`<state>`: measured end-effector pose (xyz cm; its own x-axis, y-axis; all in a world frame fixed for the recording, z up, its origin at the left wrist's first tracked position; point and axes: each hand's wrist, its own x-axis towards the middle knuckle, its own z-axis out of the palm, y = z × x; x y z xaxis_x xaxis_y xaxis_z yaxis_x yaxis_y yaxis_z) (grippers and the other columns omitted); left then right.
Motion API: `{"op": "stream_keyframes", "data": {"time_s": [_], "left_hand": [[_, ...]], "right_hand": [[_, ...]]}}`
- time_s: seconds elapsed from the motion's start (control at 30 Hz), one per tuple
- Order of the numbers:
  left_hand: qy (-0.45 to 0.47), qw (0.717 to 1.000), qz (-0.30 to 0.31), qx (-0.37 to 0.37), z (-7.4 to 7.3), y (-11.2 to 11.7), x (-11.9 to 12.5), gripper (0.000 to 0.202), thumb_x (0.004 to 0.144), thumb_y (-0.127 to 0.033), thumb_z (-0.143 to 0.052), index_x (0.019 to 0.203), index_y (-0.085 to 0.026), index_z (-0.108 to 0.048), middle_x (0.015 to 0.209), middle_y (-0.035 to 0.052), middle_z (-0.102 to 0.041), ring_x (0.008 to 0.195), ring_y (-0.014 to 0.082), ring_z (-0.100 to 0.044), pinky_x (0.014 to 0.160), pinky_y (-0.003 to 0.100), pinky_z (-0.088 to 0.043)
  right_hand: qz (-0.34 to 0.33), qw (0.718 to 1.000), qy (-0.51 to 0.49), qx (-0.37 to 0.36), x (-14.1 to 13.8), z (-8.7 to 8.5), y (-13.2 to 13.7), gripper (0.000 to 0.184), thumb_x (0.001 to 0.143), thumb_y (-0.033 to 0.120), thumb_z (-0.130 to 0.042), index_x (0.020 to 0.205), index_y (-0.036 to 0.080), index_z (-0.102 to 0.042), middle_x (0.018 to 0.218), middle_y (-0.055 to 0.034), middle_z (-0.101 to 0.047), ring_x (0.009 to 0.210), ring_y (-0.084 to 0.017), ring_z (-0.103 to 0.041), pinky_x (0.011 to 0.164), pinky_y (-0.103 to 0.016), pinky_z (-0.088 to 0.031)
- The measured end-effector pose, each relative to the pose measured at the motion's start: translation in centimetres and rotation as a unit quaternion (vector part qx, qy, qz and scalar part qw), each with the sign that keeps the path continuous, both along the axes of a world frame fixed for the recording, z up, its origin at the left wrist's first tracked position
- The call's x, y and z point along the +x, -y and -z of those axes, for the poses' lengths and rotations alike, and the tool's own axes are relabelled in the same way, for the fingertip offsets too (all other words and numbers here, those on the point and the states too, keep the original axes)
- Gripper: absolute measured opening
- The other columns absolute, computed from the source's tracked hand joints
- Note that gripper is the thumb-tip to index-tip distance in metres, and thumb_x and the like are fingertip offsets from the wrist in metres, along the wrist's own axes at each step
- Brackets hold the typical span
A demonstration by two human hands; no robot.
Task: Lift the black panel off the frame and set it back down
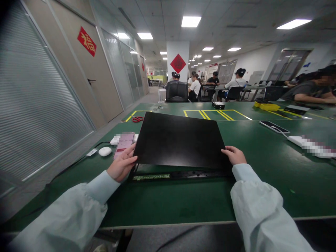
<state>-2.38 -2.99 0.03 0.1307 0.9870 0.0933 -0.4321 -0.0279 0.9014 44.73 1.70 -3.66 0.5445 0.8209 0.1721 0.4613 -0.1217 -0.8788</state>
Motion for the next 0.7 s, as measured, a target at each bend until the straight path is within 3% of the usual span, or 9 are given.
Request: {"op": "stream_keyframes", "data": {"time_s": [0.2,0.37,0.53,0.7], "left_hand": [[0.025,0.998,-0.047,0.019,-0.9,-0.1,-0.6,0.058,0.066,-0.013,-0.076,0.123,-0.018,-0.068,0.125,0.0099,-0.071,0.124,0.0305,-0.059,0.100,0.039,-0.049],[0.041,0.995,-0.087,0.019,-1.4,-0.5,-1.3,0.044,0.069,-0.016,-0.066,0.112,-0.018,-0.074,0.108,0.0062,-0.075,0.097,0.0223,-0.067,0.080,0.030,-0.053],[0.035,0.997,-0.071,0.015,-1.4,-0.5,-1.1,0.043,0.069,-0.017,-0.067,0.111,-0.018,-0.074,0.110,0.0060,-0.075,0.099,0.0232,-0.066,0.082,0.032,-0.052],[0.041,0.998,-0.047,0.012,-0.6,-0.6,-0.3,0.039,0.076,-0.031,-0.073,0.113,-0.020,-0.074,0.121,0.0071,-0.072,0.116,0.0275,-0.061,0.095,0.038,-0.051]], "right_hand": [[-0.084,0.985,-0.139,0.063,-0.4,-1.6,1.2,0.039,0.059,0.036,-0.073,0.095,0.023,-0.073,0.099,-0.0070,-0.076,0.097,-0.030,-0.069,0.084,-0.041,-0.055],[-0.172,0.952,-0.247,0.053,-1.8,-3.2,3.2,0.054,0.075,0.044,-0.057,0.124,0.024,-0.063,0.115,-0.0098,-0.072,0.102,-0.030,-0.068,0.082,-0.039,-0.056],[-0.134,0.961,-0.239,-0.022,-2.5,-3.4,3.8,0.040,0.077,0.050,-0.049,0.101,0.025,-0.070,0.092,-0.0123,-0.074,0.097,-0.034,-0.069,0.078,-0.043,-0.057],[-0.077,0.945,-0.315,0.030,-2.6,-4.3,3.7,0.016,0.069,0.036,-0.056,0.074,0.022,-0.064,0.082,-0.0127,-0.072,0.090,-0.033,-0.069,0.080,-0.046,-0.057]]}}
